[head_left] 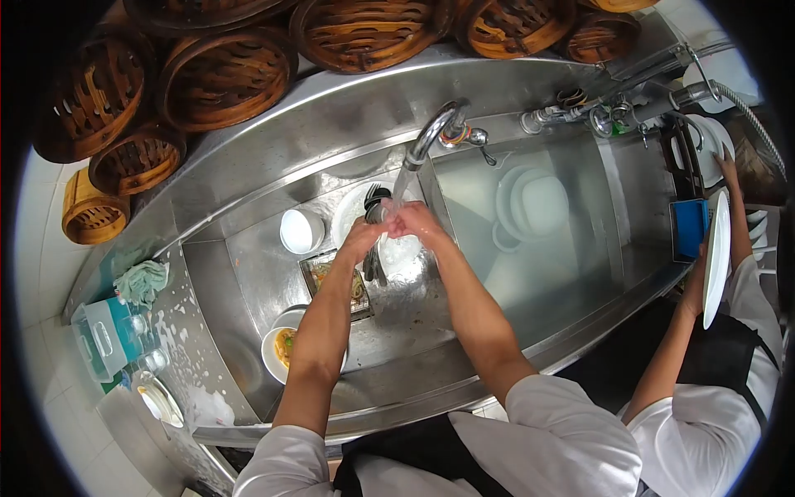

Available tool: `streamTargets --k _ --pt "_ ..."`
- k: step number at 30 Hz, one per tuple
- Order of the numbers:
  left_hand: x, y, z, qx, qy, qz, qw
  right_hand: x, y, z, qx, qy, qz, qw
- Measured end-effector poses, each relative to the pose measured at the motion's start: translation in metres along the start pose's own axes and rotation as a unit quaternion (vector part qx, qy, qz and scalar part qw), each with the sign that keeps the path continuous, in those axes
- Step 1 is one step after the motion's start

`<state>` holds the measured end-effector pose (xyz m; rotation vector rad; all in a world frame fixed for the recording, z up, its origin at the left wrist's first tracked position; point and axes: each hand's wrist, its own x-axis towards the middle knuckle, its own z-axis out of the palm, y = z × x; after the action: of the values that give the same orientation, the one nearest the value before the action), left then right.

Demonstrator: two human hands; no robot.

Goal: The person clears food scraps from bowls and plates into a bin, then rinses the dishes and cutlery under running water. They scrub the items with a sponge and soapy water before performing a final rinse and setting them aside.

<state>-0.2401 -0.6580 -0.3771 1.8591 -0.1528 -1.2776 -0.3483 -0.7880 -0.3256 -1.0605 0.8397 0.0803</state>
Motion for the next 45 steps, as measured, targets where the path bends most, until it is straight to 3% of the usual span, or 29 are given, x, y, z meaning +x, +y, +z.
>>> streamTargets --k 1,2,4,6,8,10,13,14,16,18,19,21,22,23,24,25,26,29,30,32,34,36,38,39,40,41,42,44,45 --pt "-0.016 0.025 -0.010 0.109 -0.059 -0.033 0.992 -0.004 -0.008 0.006 -0.142 0.078 -0.046 0.986" --pt "-0.023 0.031 -0.011 0.106 -0.058 -0.035 0.992 -0.002 -0.011 0.004 -0.145 0.075 -0.044 0.986" --pt "-0.032 0.027 -0.013 0.089 -0.100 -0.013 0.991 0.014 -0.008 -0.007 -0.179 0.210 -0.112 0.955" --pt "-0.048 0.030 -0.013 0.090 -0.096 -0.012 0.991 0.021 -0.005 0.006 -0.223 0.212 -0.136 0.942" --pt "-0.060 0.047 -0.012 0.058 -0.182 0.033 0.981 0.032 -0.009 0.014 -0.165 -0.045 -0.088 0.981" --pt "-0.050 0.036 -0.009 0.002 -0.160 0.028 0.987 0.003 -0.032 0.022 -0.297 -0.085 -0.104 0.946" --pt "-0.035 0.036 -0.009 -0.008 -0.208 -0.033 0.978 -0.019 -0.020 0.007 0.167 -0.125 -0.175 0.962" --pt "-0.025 0.028 -0.006 -0.068 -0.200 0.008 0.977 -0.026 -0.006 0.006 0.164 -0.126 -0.170 0.963" --pt "-0.035 0.045 0.002 -0.228 -0.162 -0.041 0.959 -0.049 0.009 0.010 0.012 0.000 -0.150 0.989" --pt "-0.013 0.034 0.017 -0.270 -0.122 -0.015 0.955 -0.038 0.054 0.003 -0.219 -0.065 -0.076 0.971" --pt "-0.006 0.032 0.031 -0.291 -0.053 0.032 0.955 -0.032 0.062 0.005 -0.201 -0.019 -0.058 0.978" --pt "-0.007 0.029 0.051 -0.380 -0.020 -0.038 0.924 -0.011 0.079 0.007 -0.200 0.049 -0.069 0.976" --pt "-0.001 0.014 0.055 -0.265 0.006 0.046 0.963 -0.008 0.083 0.012 -0.231 0.051 -0.148 0.960" --pt "-0.003 0.018 0.062 -0.126 0.106 0.029 0.986 -0.006 0.087 0.016 -0.262 0.058 -0.225 0.937" --pt "-0.032 0.027 0.060 -0.048 0.210 0.137 0.967 0.000 0.089 0.023 -0.242 0.051 -0.259 0.934" --pt "-0.041 0.028 0.049 -0.089 0.158 0.156 0.971 0.003 0.089 0.026 -0.192 0.020 -0.262 0.945" --pt "-0.027 0.013 0.058 0.024 0.245 0.172 0.954 0.003 0.089 0.031 -0.124 -0.018 -0.244 0.962" --pt "-0.075 0.002 0.027 0.151 0.286 0.211 0.922 -0.010 0.061 0.054 0.113 -0.110 -0.030 0.987" --pt "-0.112 -0.001 0.004 0.092 0.208 0.231 0.946 -0.018 0.041 0.067 0.173 -0.106 0.071 0.977" --pt "-0.198 0.001 -0.042 -0.030 0.148 0.249 0.957 0.066 0.073 0.005 0.333 -0.438 0.130 0.825" --pt "-0.237 -0.039 -0.077 -0.033 0.177 0.288 0.941 0.043 0.037 0.028 0.520 -0.260 0.186 0.792" --pt "-0.295 -0.074 -0.121 -0.091 0.246 0.256 0.930 0.029 0.020 0.030 0.439 -0.256 0.181 0.842" --pt "-0.364 -0.097 -0.177 -0.097 0.343 0.178 0.917 -0.003 -0.007 0.034 0.080 -0.174 0.154 0.969" --pt "-0.375 -0.132 -0.206 -0.110 0.401 0.204 0.887 -0.017 -0.022 0.032 -0.108 -0.158 0.163 0.968" --pt "-0.389 -0.168 -0.241 -0.093 0.459 0.188 0.863 -0.028 -0.036 0.027 -0.293 -0.134 0.166 0.932" --pt "-0.415 -0.191 -0.272 -0.060 0.536 0.157 0.827 -0.037 -0.046 0.019 -0.530 -0.108 0.101 0.835" --pt "-0.436 -0.211 -0.304 -0.067 0.607 0.165 0.774 -0.045 -0.055 0.011 -0.732 -0.062 0.062 0.676" --pt "-0.474 -0.262 -0.376 0.005 0.719 0.151 0.678 -0.005 -0.039 -0.085 -0.848 -0.107 -0.020 0.518" --pt "-0.492 -0.284 -0.410 0.027 0.750 0.109 0.652 -0.038 -0.047 -0.054 -0.832 -0.019 0.058 0.552"
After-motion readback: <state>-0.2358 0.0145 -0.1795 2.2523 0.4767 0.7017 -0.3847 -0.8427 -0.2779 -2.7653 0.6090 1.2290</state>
